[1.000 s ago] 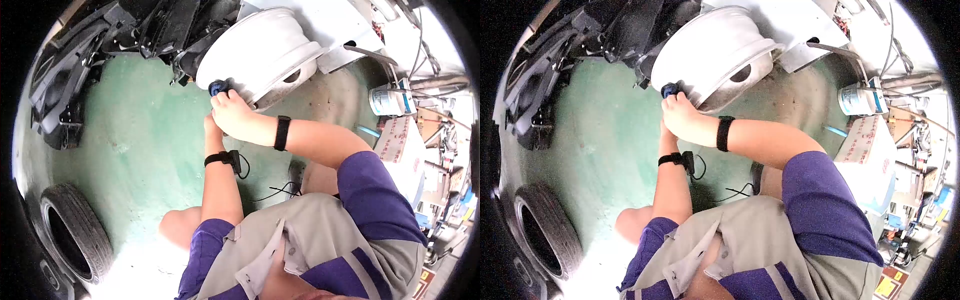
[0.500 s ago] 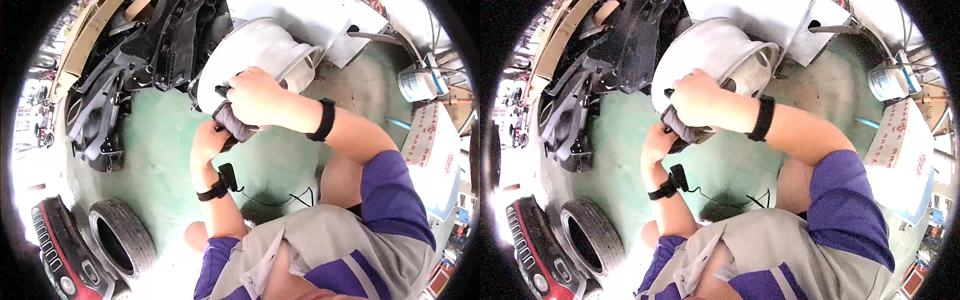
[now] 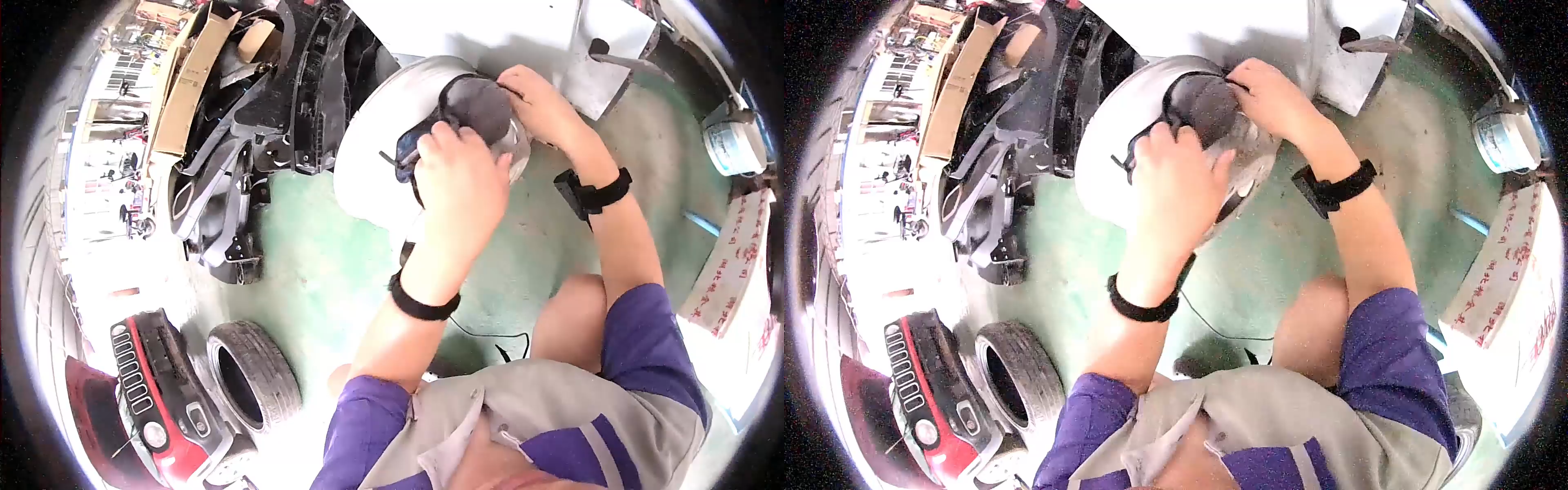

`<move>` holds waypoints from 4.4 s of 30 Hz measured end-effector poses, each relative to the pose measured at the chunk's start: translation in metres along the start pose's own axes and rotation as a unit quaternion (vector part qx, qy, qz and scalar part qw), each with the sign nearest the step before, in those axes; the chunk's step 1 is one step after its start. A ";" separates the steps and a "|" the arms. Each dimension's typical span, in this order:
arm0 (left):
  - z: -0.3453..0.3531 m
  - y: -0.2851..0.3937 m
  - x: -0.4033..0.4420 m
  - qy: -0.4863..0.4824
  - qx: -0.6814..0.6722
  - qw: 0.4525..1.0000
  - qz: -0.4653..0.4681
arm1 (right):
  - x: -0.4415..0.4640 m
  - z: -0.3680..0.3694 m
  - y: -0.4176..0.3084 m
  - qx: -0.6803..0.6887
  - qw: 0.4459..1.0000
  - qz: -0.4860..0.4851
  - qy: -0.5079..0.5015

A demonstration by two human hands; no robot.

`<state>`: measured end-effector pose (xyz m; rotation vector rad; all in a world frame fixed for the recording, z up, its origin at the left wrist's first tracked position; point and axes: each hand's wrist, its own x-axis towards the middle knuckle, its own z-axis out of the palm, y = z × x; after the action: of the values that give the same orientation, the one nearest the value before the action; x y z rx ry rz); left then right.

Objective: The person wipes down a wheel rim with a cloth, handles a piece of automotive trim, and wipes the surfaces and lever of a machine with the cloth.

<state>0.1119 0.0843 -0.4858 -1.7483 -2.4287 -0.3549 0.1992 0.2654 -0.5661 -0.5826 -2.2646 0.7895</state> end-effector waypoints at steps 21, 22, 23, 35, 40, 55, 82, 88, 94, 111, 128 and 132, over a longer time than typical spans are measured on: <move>0.000 -0.076 -0.080 -0.007 -0.197 0.976 -0.091 | 0.008 0.055 -0.118 -0.102 0.974 -0.166 -0.118; 0.004 -0.078 -0.085 0.002 -0.211 0.972 -0.099 | 0.009 0.071 -0.123 -0.043 0.969 -0.207 -0.131; 0.011 -0.079 -0.088 0.013 -0.226 0.968 -0.106 | 0.011 0.084 -0.127 0.014 0.958 -0.247 -0.143; 0.013 -0.093 -0.103 0.039 -0.170 0.979 -0.103 | 0.040 0.043 -0.091 -0.099 0.964 -0.163 -0.184; 0.006 -0.085 -0.089 0.015 -0.168 0.983 -0.076 | 0.014 0.047 -0.095 -0.040 0.996 -0.060 -0.059; 0.009 -0.096 -0.073 0.129 -0.261 0.956 0.033 | 0.001 0.061 -0.147 0.111 0.986 -0.040 -0.120; -0.004 -0.140 -0.129 0.176 -0.214 0.960 0.046 | 0.033 0.078 -0.179 -0.015 0.949 -0.179 -0.258; -0.002 -0.147 -0.135 0.156 -0.217 0.962 0.065 | 0.065 0.124 -0.215 -0.095 0.851 -0.363 -0.368; 0.001 -0.154 -0.139 0.159 -0.283 0.942 0.085 | 0.074 0.092 -0.172 -0.059 0.926 -0.224 -0.300; 0.014 -0.176 -0.184 0.268 -0.077 0.958 0.065 | 0.029 0.098 -0.211 0.070 0.902 -0.137 -0.403; 0.004 -0.168 -0.173 0.227 -0.084 0.967 0.079 | 0.014 0.106 -0.221 0.053 0.908 -0.168 -0.381; 0.003 -0.169 -0.181 0.221 -0.102 0.968 0.063 | 0.009 0.060 -0.147 0.068 0.957 -0.067 -0.274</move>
<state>0.0104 -0.1319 -0.5513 -1.6640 -2.0150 -0.8992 0.1232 0.1430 -0.4994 -0.1475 -2.6782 1.1335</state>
